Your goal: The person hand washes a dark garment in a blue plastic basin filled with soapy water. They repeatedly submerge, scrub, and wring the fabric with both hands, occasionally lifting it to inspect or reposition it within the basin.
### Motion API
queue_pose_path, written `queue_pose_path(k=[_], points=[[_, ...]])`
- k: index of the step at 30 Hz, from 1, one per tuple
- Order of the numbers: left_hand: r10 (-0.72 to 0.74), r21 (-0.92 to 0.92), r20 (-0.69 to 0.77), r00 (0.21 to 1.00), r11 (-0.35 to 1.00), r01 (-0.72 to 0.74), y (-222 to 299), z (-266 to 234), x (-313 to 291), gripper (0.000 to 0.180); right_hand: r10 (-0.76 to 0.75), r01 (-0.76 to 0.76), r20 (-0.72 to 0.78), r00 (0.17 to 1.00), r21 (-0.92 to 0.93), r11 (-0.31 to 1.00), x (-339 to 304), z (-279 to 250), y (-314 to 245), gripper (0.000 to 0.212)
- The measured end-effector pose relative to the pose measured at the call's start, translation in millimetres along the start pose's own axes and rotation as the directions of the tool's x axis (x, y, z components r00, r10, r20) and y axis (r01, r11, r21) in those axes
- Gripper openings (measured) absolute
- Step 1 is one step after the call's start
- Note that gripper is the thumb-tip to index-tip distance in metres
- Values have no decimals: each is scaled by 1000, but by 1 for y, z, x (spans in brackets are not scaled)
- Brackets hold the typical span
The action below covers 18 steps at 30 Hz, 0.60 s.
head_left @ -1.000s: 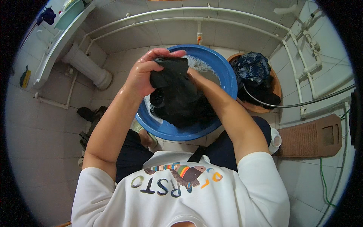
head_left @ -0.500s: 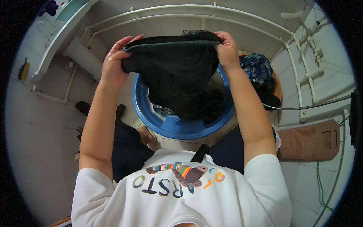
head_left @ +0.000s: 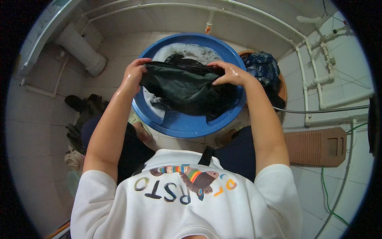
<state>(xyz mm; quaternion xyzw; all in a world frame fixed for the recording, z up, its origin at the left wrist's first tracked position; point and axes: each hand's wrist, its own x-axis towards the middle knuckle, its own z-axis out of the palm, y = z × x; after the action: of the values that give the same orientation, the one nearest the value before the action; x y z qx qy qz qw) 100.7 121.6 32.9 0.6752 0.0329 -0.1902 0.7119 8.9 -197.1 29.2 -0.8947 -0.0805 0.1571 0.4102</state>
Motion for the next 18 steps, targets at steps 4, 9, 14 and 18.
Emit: queue_pose_path(k=[4,9,14,18], points=[[43,-167,-106,993,984,-60,3,-1,7,33,163,-173,-109,981,-86,981,-10,0,39,64],[764,811,86,639,319,-490,-11,5,17,30,284,-265,-231,930,109,958,0,-1,29,38],[530,570,603,596,236,-787,-37,68,-29,39,71,239,-384,921,697,676,21,-7,-20,30],[244,715,589,771,287,-637,-61,67,-27,41,159,178,-465,871,601,779,21,-25,-43,25]])
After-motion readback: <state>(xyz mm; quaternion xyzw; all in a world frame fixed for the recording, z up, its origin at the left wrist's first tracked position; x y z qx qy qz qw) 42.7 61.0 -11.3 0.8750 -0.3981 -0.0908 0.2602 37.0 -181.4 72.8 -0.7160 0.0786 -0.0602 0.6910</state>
